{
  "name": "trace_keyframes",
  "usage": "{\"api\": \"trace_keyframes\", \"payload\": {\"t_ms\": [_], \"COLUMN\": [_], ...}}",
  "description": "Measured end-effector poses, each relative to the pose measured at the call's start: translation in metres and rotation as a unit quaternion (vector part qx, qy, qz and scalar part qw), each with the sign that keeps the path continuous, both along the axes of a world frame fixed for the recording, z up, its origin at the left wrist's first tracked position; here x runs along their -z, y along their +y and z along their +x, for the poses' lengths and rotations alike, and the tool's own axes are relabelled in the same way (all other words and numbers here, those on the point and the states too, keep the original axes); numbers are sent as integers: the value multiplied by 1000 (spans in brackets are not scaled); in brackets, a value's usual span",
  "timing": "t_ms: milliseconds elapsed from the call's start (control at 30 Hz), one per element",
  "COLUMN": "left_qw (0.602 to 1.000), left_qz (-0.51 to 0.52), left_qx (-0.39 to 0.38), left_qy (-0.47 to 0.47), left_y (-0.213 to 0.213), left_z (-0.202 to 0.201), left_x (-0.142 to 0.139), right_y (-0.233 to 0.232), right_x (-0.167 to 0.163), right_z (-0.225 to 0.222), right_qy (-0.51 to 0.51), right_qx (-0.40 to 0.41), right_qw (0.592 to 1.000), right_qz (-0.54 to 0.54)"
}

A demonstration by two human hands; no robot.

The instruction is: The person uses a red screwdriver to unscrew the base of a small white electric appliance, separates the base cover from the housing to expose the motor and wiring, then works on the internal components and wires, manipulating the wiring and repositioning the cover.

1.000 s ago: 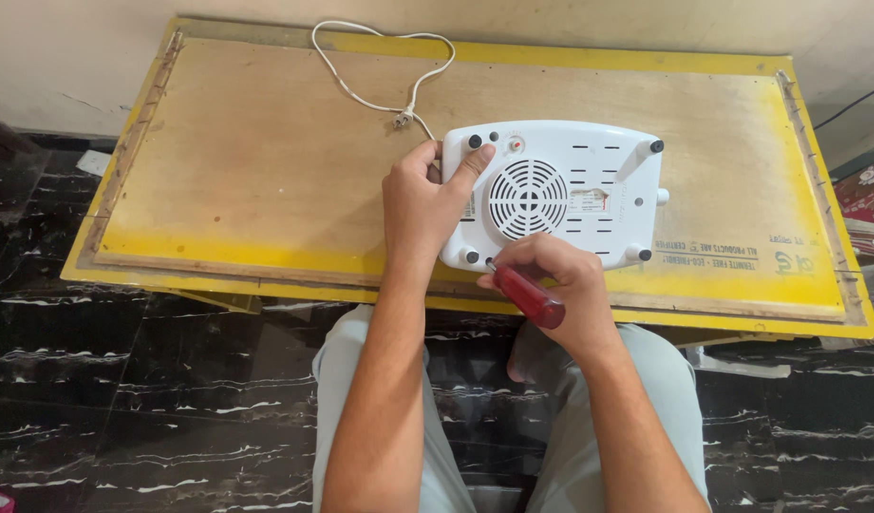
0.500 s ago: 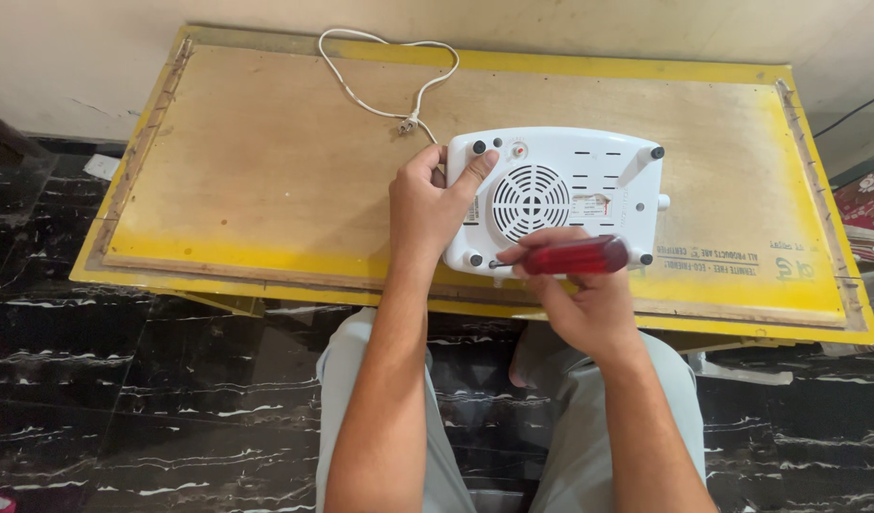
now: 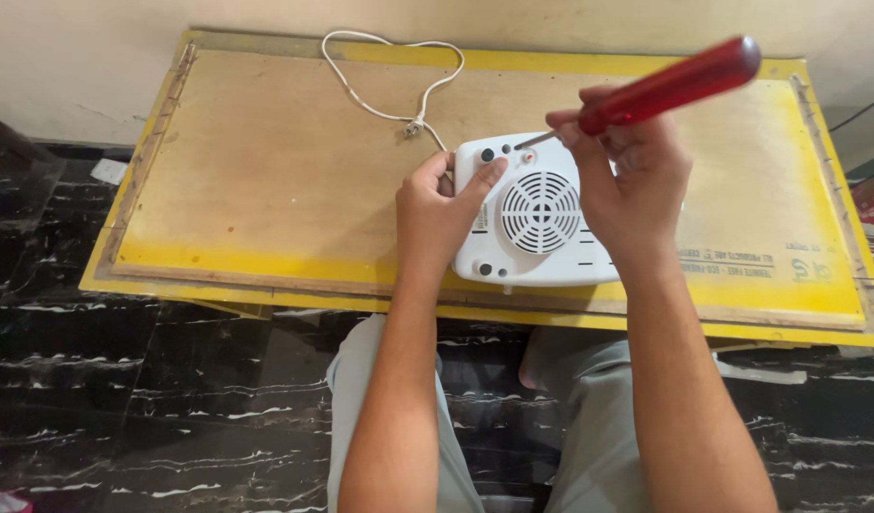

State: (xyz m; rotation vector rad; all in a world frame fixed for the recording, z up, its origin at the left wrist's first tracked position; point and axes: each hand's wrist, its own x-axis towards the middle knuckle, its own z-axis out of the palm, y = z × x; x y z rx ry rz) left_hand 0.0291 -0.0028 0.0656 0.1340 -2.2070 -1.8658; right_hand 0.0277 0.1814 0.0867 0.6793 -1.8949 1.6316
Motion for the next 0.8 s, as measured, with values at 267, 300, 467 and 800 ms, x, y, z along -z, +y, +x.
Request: {"api": "trace_keyframes", "payload": {"t_ms": [267,300,467,800], "left_qw": [999,999,1000,1000], "left_qz": [17,25,12,-3], "left_qx": [-20,-21,-20,5], "left_qy": [-18,-19,-5,24], "left_y": [7,9,7,2], "left_z": [-2,-3,-3,-5], "left_x": [0,0,4,12], "right_y": [-19,-20,-25,-28], "right_x": [4,5,11,20], "right_z": [-11,-11,-14,-15], "right_qy": [32,34,14,-70], "right_qx": [57,65,73,121], "right_qw": [987,985,986,985], "right_qz": [148,157,146,105]}}
